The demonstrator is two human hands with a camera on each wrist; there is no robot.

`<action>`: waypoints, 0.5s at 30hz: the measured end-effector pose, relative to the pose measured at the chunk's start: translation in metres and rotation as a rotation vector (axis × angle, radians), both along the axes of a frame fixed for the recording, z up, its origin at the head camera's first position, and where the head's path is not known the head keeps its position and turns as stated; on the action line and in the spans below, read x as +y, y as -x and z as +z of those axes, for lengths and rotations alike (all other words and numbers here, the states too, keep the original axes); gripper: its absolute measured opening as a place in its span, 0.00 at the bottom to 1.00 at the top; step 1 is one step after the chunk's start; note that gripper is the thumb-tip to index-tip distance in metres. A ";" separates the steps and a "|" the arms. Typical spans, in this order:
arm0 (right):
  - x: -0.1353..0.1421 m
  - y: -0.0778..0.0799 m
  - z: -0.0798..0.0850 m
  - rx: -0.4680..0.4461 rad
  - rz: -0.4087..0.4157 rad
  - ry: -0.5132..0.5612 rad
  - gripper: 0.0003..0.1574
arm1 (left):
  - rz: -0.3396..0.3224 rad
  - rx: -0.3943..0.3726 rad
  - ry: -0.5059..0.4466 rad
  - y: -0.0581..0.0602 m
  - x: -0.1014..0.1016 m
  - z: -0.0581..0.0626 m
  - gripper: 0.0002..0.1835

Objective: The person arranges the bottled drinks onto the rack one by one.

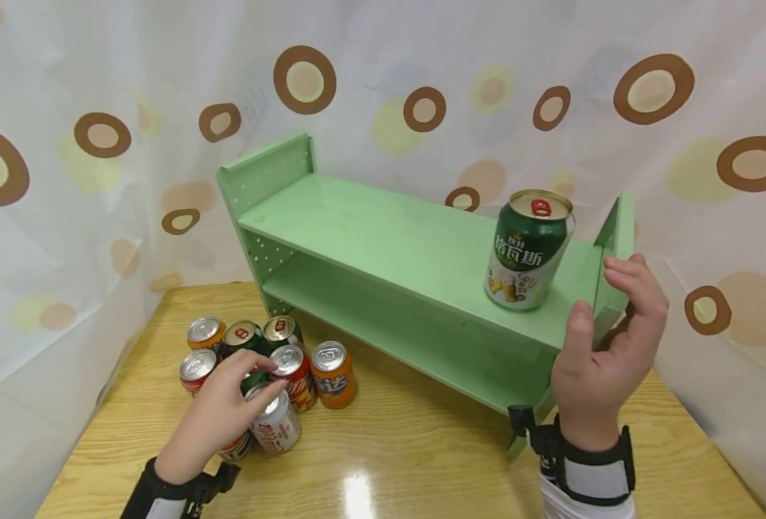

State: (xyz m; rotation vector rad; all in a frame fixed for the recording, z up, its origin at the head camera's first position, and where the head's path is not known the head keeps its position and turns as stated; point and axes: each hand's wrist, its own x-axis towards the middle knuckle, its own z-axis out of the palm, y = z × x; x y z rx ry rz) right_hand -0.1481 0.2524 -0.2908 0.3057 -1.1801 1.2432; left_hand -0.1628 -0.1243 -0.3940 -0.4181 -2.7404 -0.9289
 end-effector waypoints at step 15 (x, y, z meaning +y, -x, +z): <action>0.002 0.000 -0.001 -0.008 -0.014 -0.018 0.13 | 0.047 -0.022 0.034 -0.009 0.004 -0.023 0.21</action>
